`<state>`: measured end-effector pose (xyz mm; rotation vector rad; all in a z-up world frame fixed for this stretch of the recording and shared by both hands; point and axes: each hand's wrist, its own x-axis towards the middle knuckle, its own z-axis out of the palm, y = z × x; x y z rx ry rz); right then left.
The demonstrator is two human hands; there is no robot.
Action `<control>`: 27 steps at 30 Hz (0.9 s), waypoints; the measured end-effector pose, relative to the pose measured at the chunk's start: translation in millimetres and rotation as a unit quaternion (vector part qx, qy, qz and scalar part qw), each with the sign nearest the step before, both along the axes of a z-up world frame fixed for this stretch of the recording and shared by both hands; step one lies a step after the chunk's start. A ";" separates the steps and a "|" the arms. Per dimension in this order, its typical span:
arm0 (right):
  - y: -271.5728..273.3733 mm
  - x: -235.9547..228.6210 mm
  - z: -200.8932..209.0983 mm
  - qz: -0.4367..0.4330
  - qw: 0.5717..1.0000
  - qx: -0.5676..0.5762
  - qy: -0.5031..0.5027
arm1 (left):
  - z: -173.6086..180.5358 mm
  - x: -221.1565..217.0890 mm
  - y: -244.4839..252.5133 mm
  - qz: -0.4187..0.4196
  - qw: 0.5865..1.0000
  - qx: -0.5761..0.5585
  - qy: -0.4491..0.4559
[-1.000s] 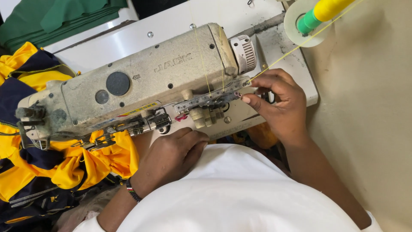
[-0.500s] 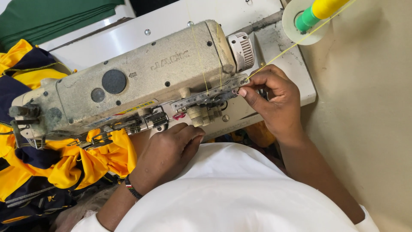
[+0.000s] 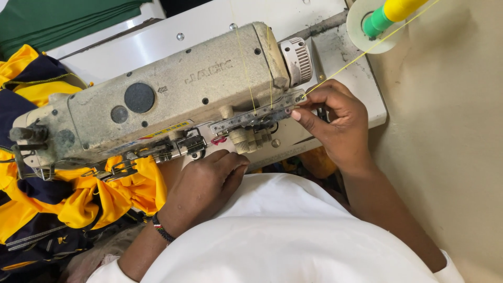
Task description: Threading an industrial sewing machine with yellow thread, involving precise manipulation of the thread through various guides and needles.
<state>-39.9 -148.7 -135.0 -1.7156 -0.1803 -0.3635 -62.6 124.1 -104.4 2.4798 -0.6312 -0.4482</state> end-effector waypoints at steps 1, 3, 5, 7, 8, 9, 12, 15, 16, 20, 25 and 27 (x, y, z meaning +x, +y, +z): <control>-0.8 0.7 -2.4 0.000 1.000 -0.001 -0.001 | 1.1 0.1 -1.3 0.000 1.000 -0.001 -0.001; -0.2 2.2 -7.6 -0.001 1.000 0.007 -0.003 | 3.9 -0.4 -2.0 0.000 1.000 0.000 0.003; 0.5 1.1 -15.8 0.000 1.000 0.018 0.000 | 3.6 -0.6 -0.5 -0.001 1.000 0.003 0.002; 0.9 -0.9 -18.4 0.001 1.000 0.027 0.004 | 1.9 -0.8 1.4 -0.003 1.000 0.005 0.002; 0.8 -2.3 -16.9 0.004 1.000 0.023 0.011 | 0.4 -0.9 2.5 -0.006 1.000 0.008 0.003; 0.4 -3.6 -15.3 0.007 1.000 0.019 0.017 | -1.2 -0.7 3.3 -0.009 1.000 0.010 0.003; -4.0 -1.5 -10.1 -0.006 1.000 0.005 -0.001 | 0.6 0.6 1.9 -0.023 1.000 -0.008 -0.008; 0.4 -1.2 0.1 -0.007 1.000 -0.012 -0.005 | 15.3 -1.6 -0.9 -0.053 0.998 -0.034 -0.012; 2.4 -1.2 0.9 -0.010 1.000 -0.013 -0.006 | 28.5 -0.3 1.1 -0.055 0.998 -0.035 -0.013; 4.5 -5.0 -6.2 -0.039 0.997 -0.068 0.025 | 83.9 4.6 9.3 -0.123 0.985 -0.113 -0.045; 3.4 -9.8 -7.0 -0.027 0.998 -0.049 0.041 | 122.1 6.5 21.9 -0.110 0.978 -0.117 -0.134; 1.4 -8.7 -5.4 -0.036 0.998 -0.038 0.027 | 121.1 6.5 24.0 -0.035 0.974 -0.116 -0.193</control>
